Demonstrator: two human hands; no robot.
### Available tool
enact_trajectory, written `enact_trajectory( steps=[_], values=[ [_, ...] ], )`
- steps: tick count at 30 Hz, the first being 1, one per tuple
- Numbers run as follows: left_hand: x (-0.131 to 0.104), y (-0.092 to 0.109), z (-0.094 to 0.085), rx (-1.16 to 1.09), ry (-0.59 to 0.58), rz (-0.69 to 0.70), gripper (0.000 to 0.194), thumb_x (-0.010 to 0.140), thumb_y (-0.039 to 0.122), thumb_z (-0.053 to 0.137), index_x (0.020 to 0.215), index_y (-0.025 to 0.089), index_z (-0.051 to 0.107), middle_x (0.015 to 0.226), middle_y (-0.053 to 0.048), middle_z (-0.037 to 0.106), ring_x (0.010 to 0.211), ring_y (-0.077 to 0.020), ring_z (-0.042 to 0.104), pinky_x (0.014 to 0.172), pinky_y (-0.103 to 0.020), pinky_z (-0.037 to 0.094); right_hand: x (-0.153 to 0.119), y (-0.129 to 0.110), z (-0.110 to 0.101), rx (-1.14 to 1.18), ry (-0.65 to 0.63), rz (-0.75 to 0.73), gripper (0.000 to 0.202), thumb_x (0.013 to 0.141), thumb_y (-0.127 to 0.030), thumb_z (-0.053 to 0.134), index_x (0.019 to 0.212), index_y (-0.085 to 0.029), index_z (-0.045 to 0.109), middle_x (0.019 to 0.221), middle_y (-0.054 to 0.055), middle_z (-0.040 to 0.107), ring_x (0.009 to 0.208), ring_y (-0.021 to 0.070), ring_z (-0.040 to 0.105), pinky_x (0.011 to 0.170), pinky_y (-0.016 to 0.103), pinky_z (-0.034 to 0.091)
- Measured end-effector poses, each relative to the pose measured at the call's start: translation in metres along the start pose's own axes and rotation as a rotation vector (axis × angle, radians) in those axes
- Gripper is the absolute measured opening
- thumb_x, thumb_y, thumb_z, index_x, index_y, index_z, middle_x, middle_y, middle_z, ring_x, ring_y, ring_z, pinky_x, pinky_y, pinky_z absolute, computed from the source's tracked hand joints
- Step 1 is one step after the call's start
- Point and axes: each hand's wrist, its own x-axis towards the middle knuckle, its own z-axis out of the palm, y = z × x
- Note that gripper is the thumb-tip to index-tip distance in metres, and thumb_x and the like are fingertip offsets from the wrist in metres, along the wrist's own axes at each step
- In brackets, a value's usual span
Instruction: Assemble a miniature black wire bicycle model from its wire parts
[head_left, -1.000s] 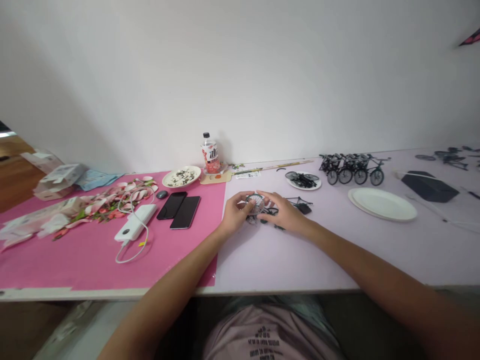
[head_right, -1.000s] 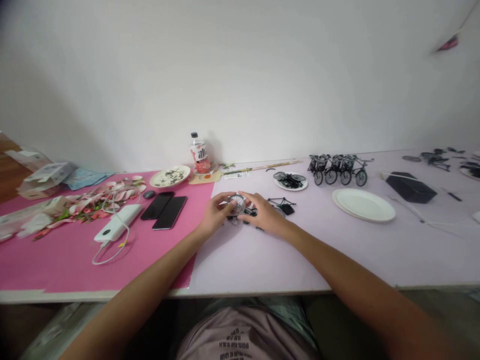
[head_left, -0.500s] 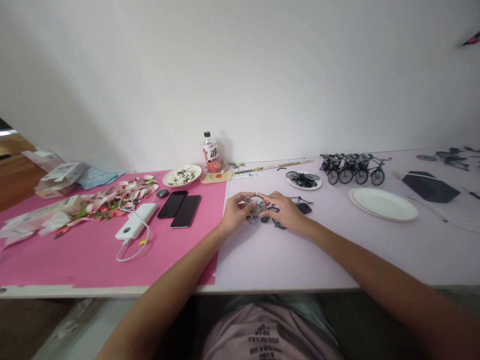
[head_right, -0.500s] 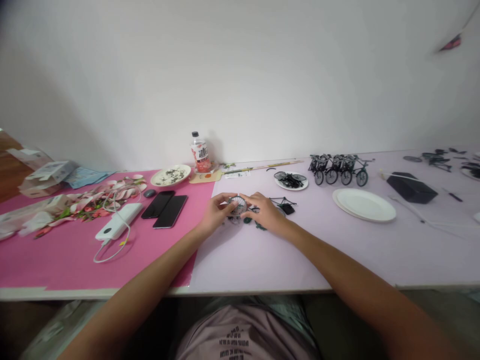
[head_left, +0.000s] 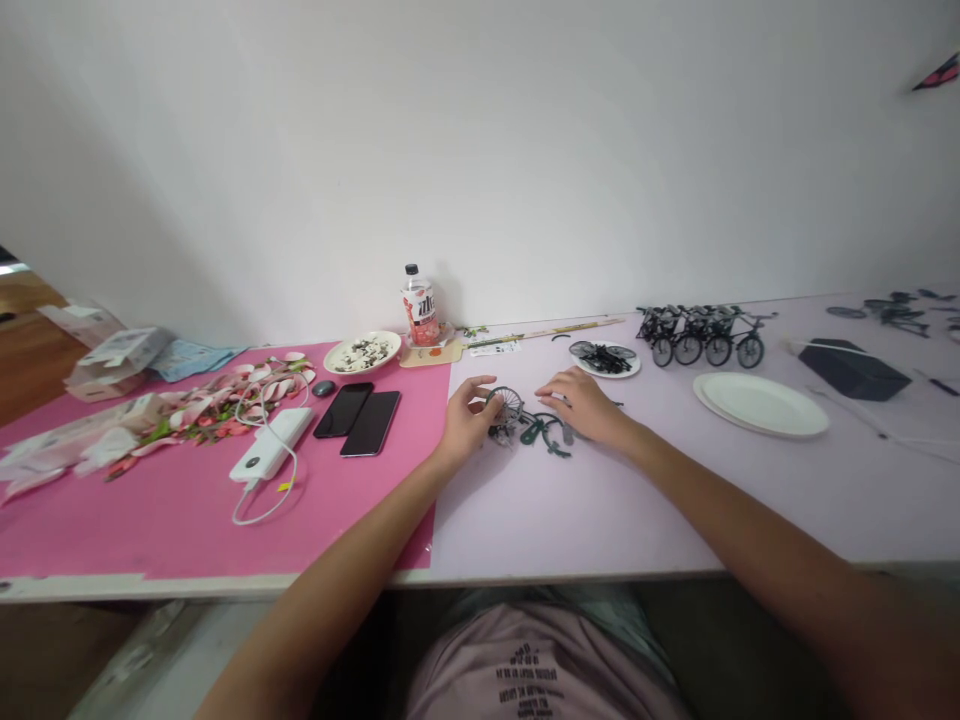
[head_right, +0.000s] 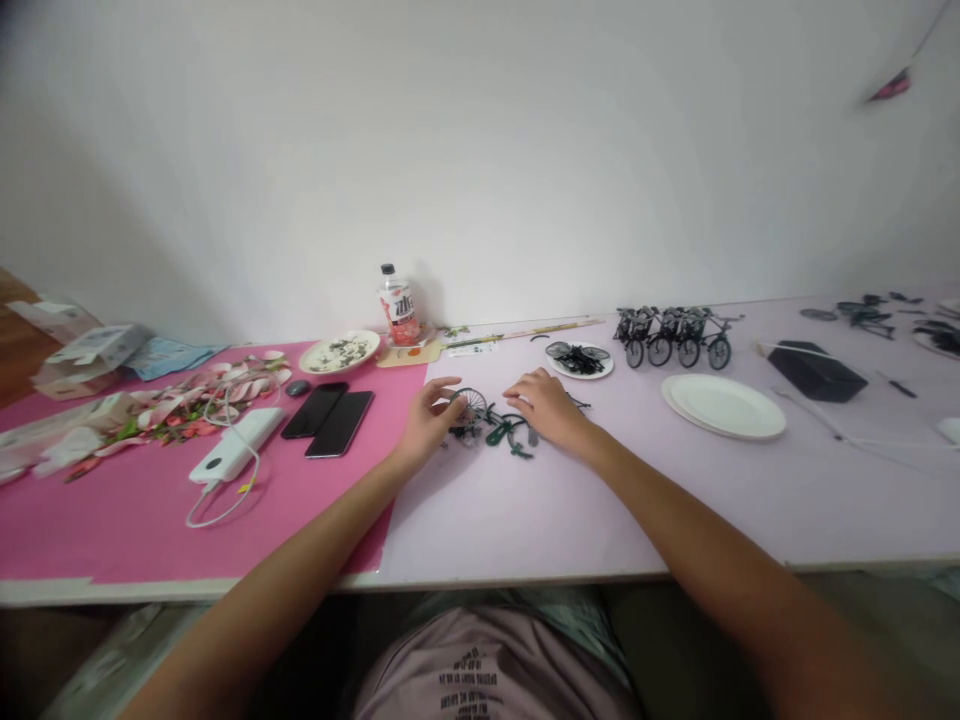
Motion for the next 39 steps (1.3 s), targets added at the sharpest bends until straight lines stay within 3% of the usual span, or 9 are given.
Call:
enact_trajectory(
  steps=[4,10,14,19,25,39],
  values=[
    [-0.001,0.0,0.0,0.034,-0.035,-0.021,0.044,0.083,0.047,0.079,0.113,0.015,0.07,0.089,-0.004,0.07,0.072,-0.0157,0.072,0.067,-0.027,0.061,-0.003,0.004,0.001,-0.119,-0.112,0.027,0.017,0.096,-0.032,0.069,0.092,-0.026,0.084,0.099,0.008,0.079,0.101,0.03,0.058,0.092,0.044,0.043],
    [-0.002,0.002,0.003,0.067,-0.021,-0.049,0.032,0.082,0.036,0.078,0.106,0.015,0.07,0.093,-0.006,0.072,0.068,-0.0149,0.071,0.058,-0.023,0.054,0.0,-0.002,0.004,-0.14,-0.126,0.053,0.016,0.092,-0.022,0.069,0.082,-0.023,0.081,0.091,0.009,0.079,0.098,0.0306,0.057,0.084,0.042,0.042],
    [-0.002,0.002,0.003,0.092,-0.011,-0.058,0.021,0.08,0.024,0.074,0.098,0.016,0.066,0.092,-0.003,0.068,0.065,-0.0114,0.068,0.052,-0.019,0.049,0.001,-0.009,0.006,-0.06,-0.029,0.121,0.013,0.089,-0.02,0.068,0.079,-0.022,0.076,0.087,0.009,0.076,0.097,0.0292,0.061,0.086,0.042,0.045],
    [-0.002,0.0,0.002,0.12,-0.034,-0.034,0.016,0.08,0.019,0.068,0.095,0.016,0.064,0.093,-0.002,0.066,0.067,-0.0104,0.067,0.058,-0.019,0.052,-0.001,-0.022,0.007,0.264,0.132,0.243,0.013,0.092,-0.032,0.066,0.092,-0.023,0.076,0.096,0.007,0.074,0.092,0.0238,0.068,0.086,0.039,0.052],
    [-0.004,0.001,0.002,0.176,-0.081,-0.009,0.016,0.082,0.018,0.068,0.097,0.016,0.068,0.094,-0.003,0.07,0.066,-0.0101,0.066,0.057,-0.019,0.051,-0.004,-0.035,0.011,0.517,0.169,0.254,0.024,0.089,-0.047,0.072,0.099,-0.027,0.081,0.1,0.006,0.076,0.092,0.0243,0.07,0.086,0.04,0.057],
    [-0.007,0.004,0.004,0.185,-0.114,0.027,0.012,0.083,0.022,0.073,0.094,0.016,0.07,0.093,-0.004,0.071,0.063,-0.0094,0.064,0.056,-0.02,0.052,-0.006,-0.036,0.014,0.51,0.21,0.267,0.027,0.087,-0.049,0.075,0.097,-0.025,0.083,0.098,0.007,0.077,0.092,0.0242,0.07,0.086,0.039,0.056]
  ],
)
